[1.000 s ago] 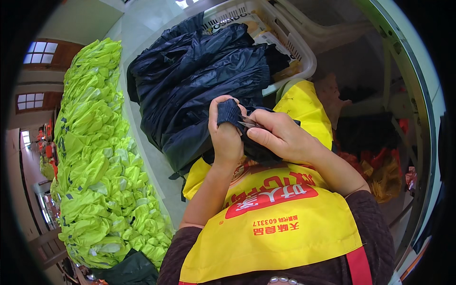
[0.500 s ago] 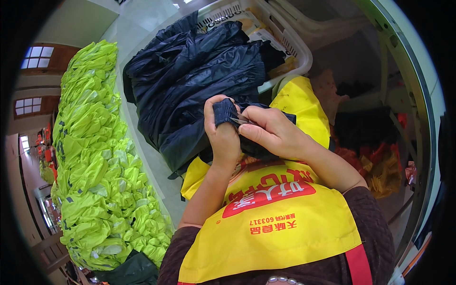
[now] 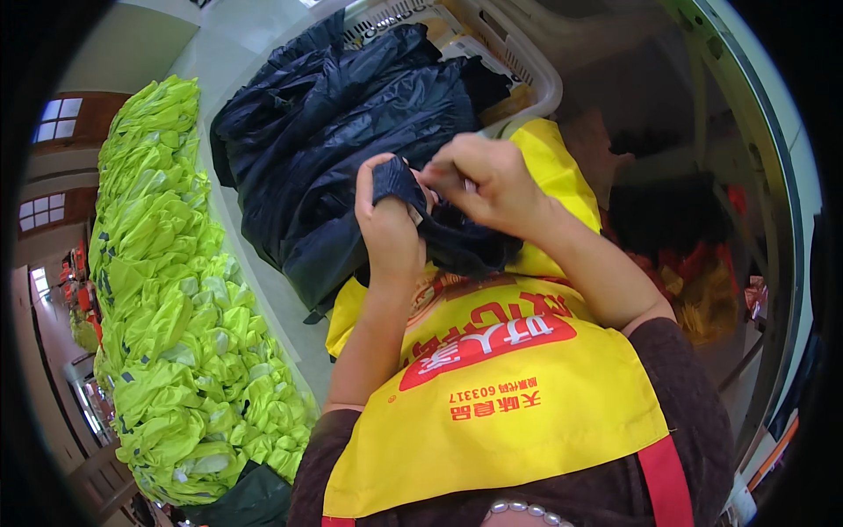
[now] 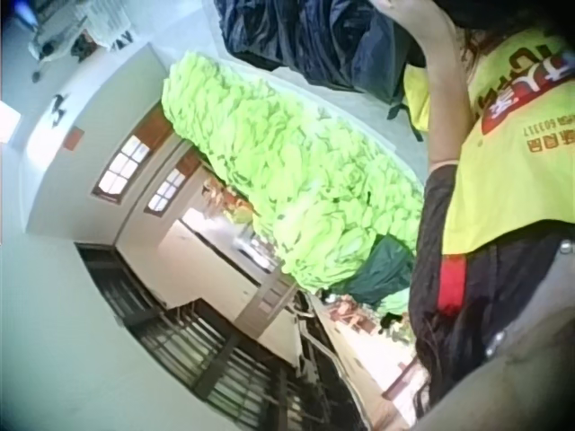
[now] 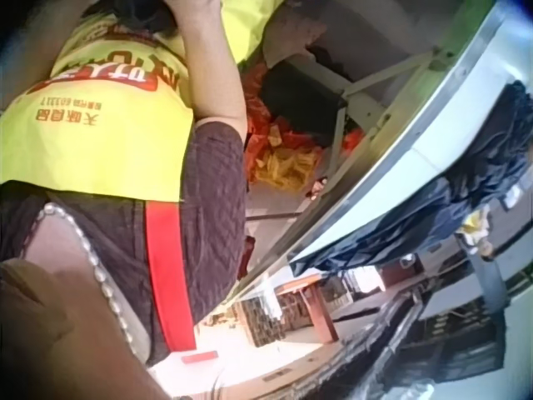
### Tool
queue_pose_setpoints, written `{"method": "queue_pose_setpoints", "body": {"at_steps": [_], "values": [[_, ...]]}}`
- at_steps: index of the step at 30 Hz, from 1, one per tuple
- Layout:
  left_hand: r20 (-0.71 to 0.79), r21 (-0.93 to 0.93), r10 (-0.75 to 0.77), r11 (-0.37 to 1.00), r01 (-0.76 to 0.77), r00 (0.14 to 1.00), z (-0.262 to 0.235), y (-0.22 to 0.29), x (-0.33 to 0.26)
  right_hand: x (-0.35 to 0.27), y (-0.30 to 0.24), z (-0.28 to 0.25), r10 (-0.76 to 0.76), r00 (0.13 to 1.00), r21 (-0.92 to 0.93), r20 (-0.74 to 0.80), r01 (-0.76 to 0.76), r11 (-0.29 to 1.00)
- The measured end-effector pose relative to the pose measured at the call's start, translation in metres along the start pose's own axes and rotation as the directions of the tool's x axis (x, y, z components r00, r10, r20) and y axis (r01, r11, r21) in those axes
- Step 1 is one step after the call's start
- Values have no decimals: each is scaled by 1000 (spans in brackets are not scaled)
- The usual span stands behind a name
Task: The person uses small scissors to trim excess threads and edges from a large pile of dark blue fabric pieces on a white table. They repeatedly pick up fabric sections, snip loose threads, and place the trimmed pieces back into the pile.
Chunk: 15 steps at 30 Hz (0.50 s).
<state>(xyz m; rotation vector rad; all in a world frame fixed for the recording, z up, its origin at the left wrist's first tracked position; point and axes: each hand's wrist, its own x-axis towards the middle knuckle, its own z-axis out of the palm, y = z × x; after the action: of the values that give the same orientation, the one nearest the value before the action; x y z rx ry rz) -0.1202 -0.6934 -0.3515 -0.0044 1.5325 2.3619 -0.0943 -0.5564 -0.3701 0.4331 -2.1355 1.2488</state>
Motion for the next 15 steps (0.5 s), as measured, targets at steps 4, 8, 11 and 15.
{"method": "queue_pose_setpoints", "body": {"at_steps": [4,8,11,15], "values": [[68,-184,-36,982,48,997,-5,3,4,4,51,-49,271,925,-44,-267,-293,955],[1,-262,-103,960,99,995,-12,6,12,-5,75,-110,607,785,-339,-125,-609,717],[7,-245,-72,967,72,997,-10,4,16,-27,18,-86,517,839,188,172,-543,818],[81,-121,10,993,0,997,2,10,29,-47,-22,-31,235,945,24,227,-247,969]]}}
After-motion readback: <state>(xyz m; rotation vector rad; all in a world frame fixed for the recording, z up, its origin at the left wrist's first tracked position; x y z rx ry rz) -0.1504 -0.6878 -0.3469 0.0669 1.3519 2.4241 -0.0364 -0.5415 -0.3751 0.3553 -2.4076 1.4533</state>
